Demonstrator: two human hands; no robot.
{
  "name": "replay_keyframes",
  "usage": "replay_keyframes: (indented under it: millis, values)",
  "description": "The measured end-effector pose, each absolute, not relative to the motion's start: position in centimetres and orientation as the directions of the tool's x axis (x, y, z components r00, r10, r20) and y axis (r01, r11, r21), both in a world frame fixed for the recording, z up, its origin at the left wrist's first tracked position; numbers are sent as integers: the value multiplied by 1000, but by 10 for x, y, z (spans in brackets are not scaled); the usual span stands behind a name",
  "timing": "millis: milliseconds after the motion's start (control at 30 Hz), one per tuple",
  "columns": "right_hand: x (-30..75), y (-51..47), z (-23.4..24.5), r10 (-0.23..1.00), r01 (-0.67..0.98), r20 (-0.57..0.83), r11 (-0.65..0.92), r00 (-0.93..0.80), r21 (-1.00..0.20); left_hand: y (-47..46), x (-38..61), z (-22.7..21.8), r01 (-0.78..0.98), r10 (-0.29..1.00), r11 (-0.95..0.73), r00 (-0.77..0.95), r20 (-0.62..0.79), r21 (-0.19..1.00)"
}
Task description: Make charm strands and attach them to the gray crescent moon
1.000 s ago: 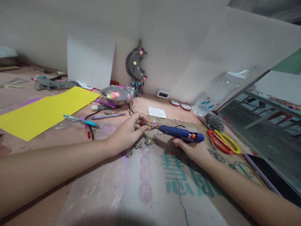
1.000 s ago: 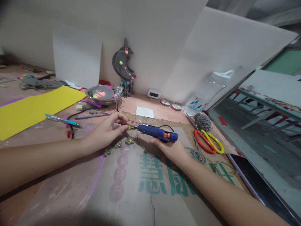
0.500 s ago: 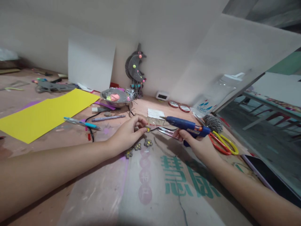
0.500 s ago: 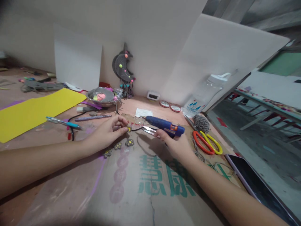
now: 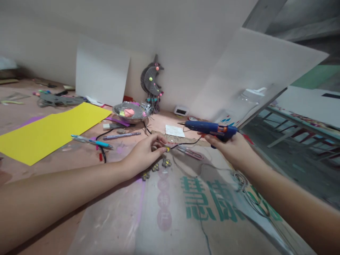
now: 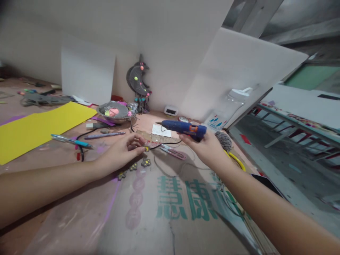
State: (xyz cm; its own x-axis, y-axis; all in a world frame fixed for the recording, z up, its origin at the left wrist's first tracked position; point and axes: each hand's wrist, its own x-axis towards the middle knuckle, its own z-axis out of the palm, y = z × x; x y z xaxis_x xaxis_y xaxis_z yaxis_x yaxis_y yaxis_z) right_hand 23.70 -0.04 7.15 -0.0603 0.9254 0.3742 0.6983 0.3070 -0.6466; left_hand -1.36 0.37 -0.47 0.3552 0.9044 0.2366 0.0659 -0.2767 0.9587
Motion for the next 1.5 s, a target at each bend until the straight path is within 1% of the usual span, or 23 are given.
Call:
replay_keyframes:
  millis: [100, 200, 333, 433, 567, 667, 767, 833, 867, 900, 933, 1000, 1033, 1100, 1167, 1267, 1333, 1433, 1467, 1500]
  values:
    - [242, 27, 65, 933, 757, 349, 291, -89, -584, 2, -14, -1, 111, 910, -265, 357, 210, 958]
    - [245, 55, 58, 952, 803, 302, 223, -56, -553, 1, -15, 1, 159, 915, -271, 348, 203, 949]
    - [245, 85, 43, 970, 864, 243, 134, -14, -485, 4, -15, -4, 120, 927, -232, 328, 182, 965]
    - [245, 98, 30, 981, 864, 193, 114, -21, -489, 7, -15, -10, 96, 930, -236, 309, 197, 967]
    - [250, 106, 21, 990, 846, 128, 119, -61, -520, 9, -14, -13, 90, 903, -316, 334, 270, 944]
    - [258, 107, 23, 984, 843, 175, 121, -33, -524, 8, -14, -11, 95, 896, -331, 343, 282, 939]
    - [262, 96, 33, 954, 844, 293, 104, 65, -527, 7, -14, -9, 107, 900, -324, 343, 271, 940]
    - [257, 76, 41, 930, 846, 357, 117, 92, -521, 6, -14, -8, 115, 901, -315, 348, 259, 942]
    - [251, 62, 45, 927, 848, 369, 144, 65, -511, 5, -13, -7, 117, 900, -315, 351, 257, 942]
    - [244, 48, 49, 935, 859, 355, 205, -29, -470, 4, -13, -6, 120, 899, -315, 354, 256, 941]
    - [236, 32, 52, 935, 860, 316, 289, -160, -421, 3, -13, -5, 124, 897, -319, 358, 258, 940]
    - [221, 4, 54, 910, 847, 225, 408, -348, -341, 2, -13, -3, 132, 894, -327, 364, 262, 936]
    - [214, -7, 52, 892, 833, 157, 451, -423, -320, 2, -13, -2, 131, 893, -328, 366, 262, 935]
    - [206, -20, 44, 862, 811, 59, 495, -504, -312, 2, -13, -1, 128, 892, -327, 368, 261, 936]
    - [202, -24, 32, 855, 804, 34, 499, -517, -324, 2, -13, -2, 137, 892, -332, 366, 264, 933]
    - [202, -20, 16, 885, 810, 84, 455, -458, -370, 3, -13, -3, 149, 894, -327, 370, 254, 933]
    - [202, -19, 11, 917, 794, 133, 394, -377, -463, 2, -13, -3, 112, 890, -313, 380, 251, 943]
    - [204, -20, 13, 945, 683, 211, 326, -250, -653, -2, -12, -1, 16, 872, -304, 407, 272, 952]
    - [204, -21, 14, 944, 649, 230, 331, -239, -685, -3, -12, -1, -8, 863, -298, 425, 273, 954]
    - [205, -22, 16, 937, 637, 248, 350, -248, -687, -5, -12, 0, -18, 853, -293, 446, 270, 956]
